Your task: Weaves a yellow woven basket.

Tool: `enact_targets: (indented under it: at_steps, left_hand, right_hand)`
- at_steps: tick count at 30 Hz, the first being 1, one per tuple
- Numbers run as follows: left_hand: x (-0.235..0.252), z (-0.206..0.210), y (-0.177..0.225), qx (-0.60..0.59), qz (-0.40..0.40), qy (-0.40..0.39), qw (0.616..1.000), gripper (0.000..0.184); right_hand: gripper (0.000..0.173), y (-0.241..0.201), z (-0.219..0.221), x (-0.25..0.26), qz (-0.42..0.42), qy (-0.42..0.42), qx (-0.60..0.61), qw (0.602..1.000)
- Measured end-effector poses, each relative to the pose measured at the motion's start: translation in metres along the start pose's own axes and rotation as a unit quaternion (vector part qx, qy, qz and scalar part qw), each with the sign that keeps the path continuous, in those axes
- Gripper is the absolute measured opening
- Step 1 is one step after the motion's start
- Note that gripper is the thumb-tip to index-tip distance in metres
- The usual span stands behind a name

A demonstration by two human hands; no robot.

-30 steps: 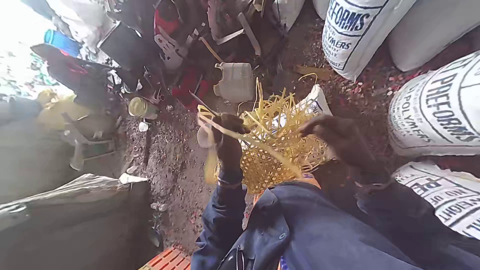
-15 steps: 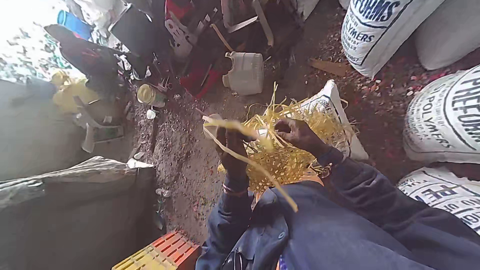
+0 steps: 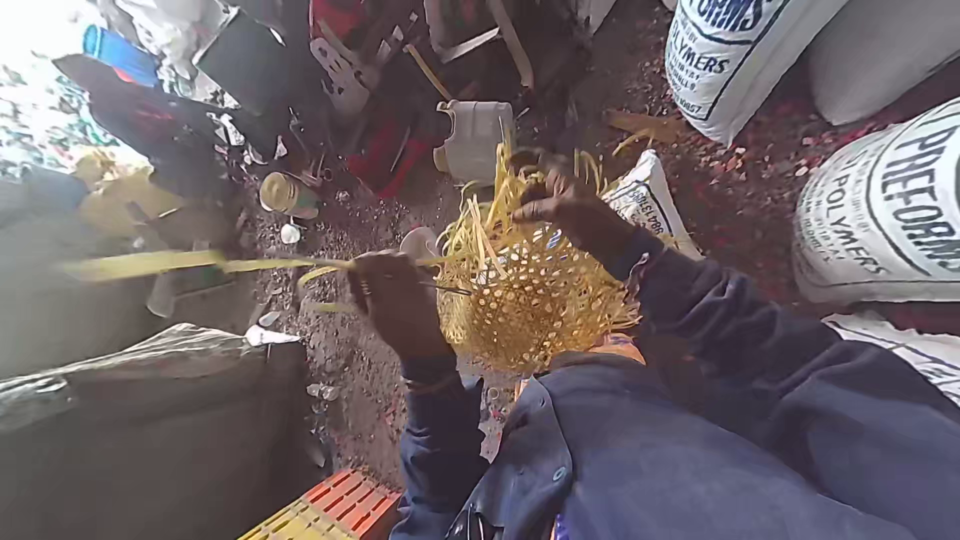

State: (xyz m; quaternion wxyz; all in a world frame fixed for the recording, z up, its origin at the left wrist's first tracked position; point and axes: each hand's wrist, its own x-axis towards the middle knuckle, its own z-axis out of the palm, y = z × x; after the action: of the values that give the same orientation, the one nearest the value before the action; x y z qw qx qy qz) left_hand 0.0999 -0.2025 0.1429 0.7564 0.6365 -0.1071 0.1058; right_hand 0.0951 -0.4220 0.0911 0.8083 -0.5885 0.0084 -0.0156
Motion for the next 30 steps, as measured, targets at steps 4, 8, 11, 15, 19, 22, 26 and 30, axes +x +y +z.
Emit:
enact_targets:
  at_steps: [4,8,11,15,19,22,26,30]
  left_hand:
    - [0.009,-0.014,0.002,-0.033,0.000,0.099,0.995,0.045]
    - [0.006,-0.018,0.001,-0.036,-0.050,0.127,0.990,0.043]
    - [0.001,-0.020,-0.003,-0.028,-0.100,0.148,0.983,0.036]
    - [-0.007,-0.021,-0.006,0.046,-0.148,0.183,0.971,0.036]
    - [-0.011,-0.029,-0.010,0.059,-0.163,0.201,0.964,0.029]
    - [-0.017,-0.026,-0.008,0.071,-0.179,0.190,0.963,0.030]
    - [-0.047,-0.020,-0.024,0.015,-0.249,0.113,0.962,0.039]
    - [-0.091,-0.001,-0.047,-0.099,-0.218,-0.070,0.968,0.025]
  right_hand:
    - [0.064,-0.040,-0.004,0.010,-0.054,-0.001,0.010,0.998]
    - [0.062,-0.053,-0.001,0.012,-0.066,-0.070,-0.004,0.995]
    - [0.057,-0.050,-0.001,0.011,-0.043,-0.111,-0.077,0.990]
    - [0.056,-0.044,-0.008,0.015,-0.052,-0.104,-0.260,0.959]
    - [0.050,-0.039,-0.008,0.015,-0.097,-0.092,-0.285,0.949]
    - [0.047,-0.040,-0.003,0.012,-0.118,-0.106,-0.275,0.948]
    - [0.045,-0.045,-0.003,0.009,-0.098,-0.130,-0.235,0.958]
    - [0.046,-0.045,-0.004,0.007,-0.073,-0.155,-0.219,0.961]
